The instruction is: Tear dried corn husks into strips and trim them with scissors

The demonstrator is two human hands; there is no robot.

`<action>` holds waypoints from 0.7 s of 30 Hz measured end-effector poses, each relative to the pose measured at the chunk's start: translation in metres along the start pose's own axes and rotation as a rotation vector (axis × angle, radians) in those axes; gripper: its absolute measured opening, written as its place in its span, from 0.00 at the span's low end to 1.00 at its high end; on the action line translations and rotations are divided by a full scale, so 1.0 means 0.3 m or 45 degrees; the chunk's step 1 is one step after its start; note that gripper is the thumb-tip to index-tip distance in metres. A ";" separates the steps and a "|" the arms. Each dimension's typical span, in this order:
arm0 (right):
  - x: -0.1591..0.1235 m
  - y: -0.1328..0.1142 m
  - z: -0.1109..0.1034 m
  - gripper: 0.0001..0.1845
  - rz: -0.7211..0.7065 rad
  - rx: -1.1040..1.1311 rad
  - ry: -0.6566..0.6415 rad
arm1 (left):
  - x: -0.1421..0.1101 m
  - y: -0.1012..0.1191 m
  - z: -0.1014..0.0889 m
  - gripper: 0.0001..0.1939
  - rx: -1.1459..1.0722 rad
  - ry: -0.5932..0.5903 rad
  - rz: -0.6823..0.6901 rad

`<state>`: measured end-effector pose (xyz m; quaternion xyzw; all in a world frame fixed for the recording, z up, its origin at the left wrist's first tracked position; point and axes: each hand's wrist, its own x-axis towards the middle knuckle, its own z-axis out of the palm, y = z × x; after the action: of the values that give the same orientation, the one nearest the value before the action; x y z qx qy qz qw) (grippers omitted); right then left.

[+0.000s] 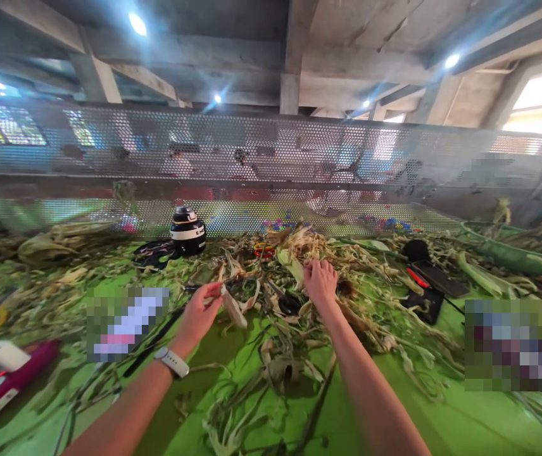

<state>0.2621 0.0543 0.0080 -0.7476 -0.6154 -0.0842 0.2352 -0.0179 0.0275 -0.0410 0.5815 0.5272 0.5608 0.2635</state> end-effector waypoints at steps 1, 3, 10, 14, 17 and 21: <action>-0.011 -0.005 0.003 0.14 -0.013 -0.019 0.000 | -0.005 0.001 0.003 0.16 -0.001 -0.045 -0.011; -0.033 -0.022 0.010 0.19 -0.054 -0.066 -0.063 | -0.017 0.007 0.008 0.18 -0.001 -0.176 -0.038; -0.065 -0.073 0.015 0.10 -0.217 0.013 -0.011 | -0.040 0.051 0.011 0.09 0.091 -0.365 -0.016; -0.041 -0.046 0.026 0.12 -0.089 0.341 0.214 | -0.034 0.053 0.005 0.11 0.092 -0.193 0.013; -0.008 -0.024 0.033 0.08 0.099 0.739 0.337 | -0.026 0.050 0.006 0.15 0.012 -0.140 -0.013; 0.043 -0.053 0.020 0.10 0.260 1.283 0.271 | -0.014 0.054 0.015 0.20 -0.123 -0.120 -0.072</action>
<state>0.2486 0.0704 0.0119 -0.5851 -0.4762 0.1701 0.6340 -0.0077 0.0200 -0.0290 0.5786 0.5029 0.5499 0.3315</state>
